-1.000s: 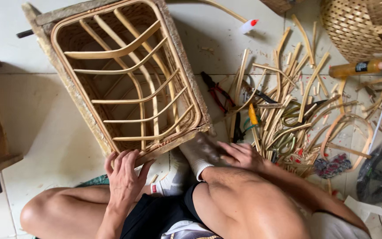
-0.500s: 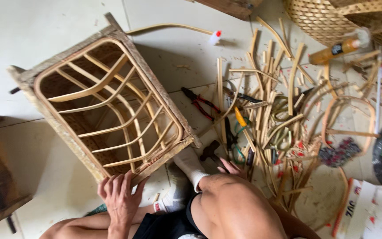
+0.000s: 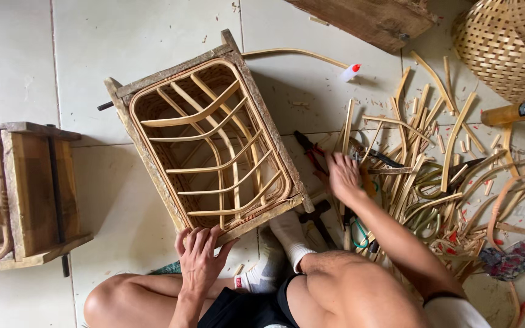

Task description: The person inserts thin wooden strips into a rectangular basket frame, then uses pliers to trim the ends. They apply glue along the frame edges to secure the strips in place.

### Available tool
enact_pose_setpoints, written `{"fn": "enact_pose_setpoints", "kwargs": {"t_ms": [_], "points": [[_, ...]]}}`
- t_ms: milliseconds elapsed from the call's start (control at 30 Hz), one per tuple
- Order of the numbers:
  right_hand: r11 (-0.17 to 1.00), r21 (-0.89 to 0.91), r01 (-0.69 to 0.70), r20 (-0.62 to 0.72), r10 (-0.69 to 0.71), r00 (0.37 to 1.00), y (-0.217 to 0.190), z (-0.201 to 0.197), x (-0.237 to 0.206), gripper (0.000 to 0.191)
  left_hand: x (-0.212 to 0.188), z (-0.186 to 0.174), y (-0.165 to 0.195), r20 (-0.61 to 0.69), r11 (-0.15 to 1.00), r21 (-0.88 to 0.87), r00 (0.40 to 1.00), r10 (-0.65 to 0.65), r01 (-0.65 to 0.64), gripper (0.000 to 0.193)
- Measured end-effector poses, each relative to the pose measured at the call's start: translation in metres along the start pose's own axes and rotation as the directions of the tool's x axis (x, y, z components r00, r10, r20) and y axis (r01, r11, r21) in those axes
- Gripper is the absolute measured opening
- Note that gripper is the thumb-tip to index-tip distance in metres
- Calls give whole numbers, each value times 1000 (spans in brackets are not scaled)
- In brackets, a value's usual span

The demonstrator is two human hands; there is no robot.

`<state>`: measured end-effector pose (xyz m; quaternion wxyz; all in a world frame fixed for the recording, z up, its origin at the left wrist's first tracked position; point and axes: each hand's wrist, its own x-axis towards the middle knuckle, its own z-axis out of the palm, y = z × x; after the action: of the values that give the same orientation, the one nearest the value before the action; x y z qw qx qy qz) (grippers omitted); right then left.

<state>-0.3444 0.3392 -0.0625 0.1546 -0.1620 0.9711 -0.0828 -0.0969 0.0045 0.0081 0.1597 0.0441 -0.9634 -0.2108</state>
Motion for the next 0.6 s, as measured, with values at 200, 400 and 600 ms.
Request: {"fn": "enact_pose_setpoints", "kwargs": {"t_ms": [200, 400, 600], "points": [[972, -4, -237, 330, 225, 917, -18, -7, 50, 40, 10, -24, -1, 265, 995, -39, 961, -79, 93, 39], [866, 254, -431, 416, 304, 857, -5, -43, 57, 23, 24, -29, -19, 376, 962, -178, 918, -128, 207, 31], [922, 96, 374, 230, -386, 893, -15, -153, -9, 20, 33, -25, -4, 354, 932, -296, 930, -96, 209, 18]]}}
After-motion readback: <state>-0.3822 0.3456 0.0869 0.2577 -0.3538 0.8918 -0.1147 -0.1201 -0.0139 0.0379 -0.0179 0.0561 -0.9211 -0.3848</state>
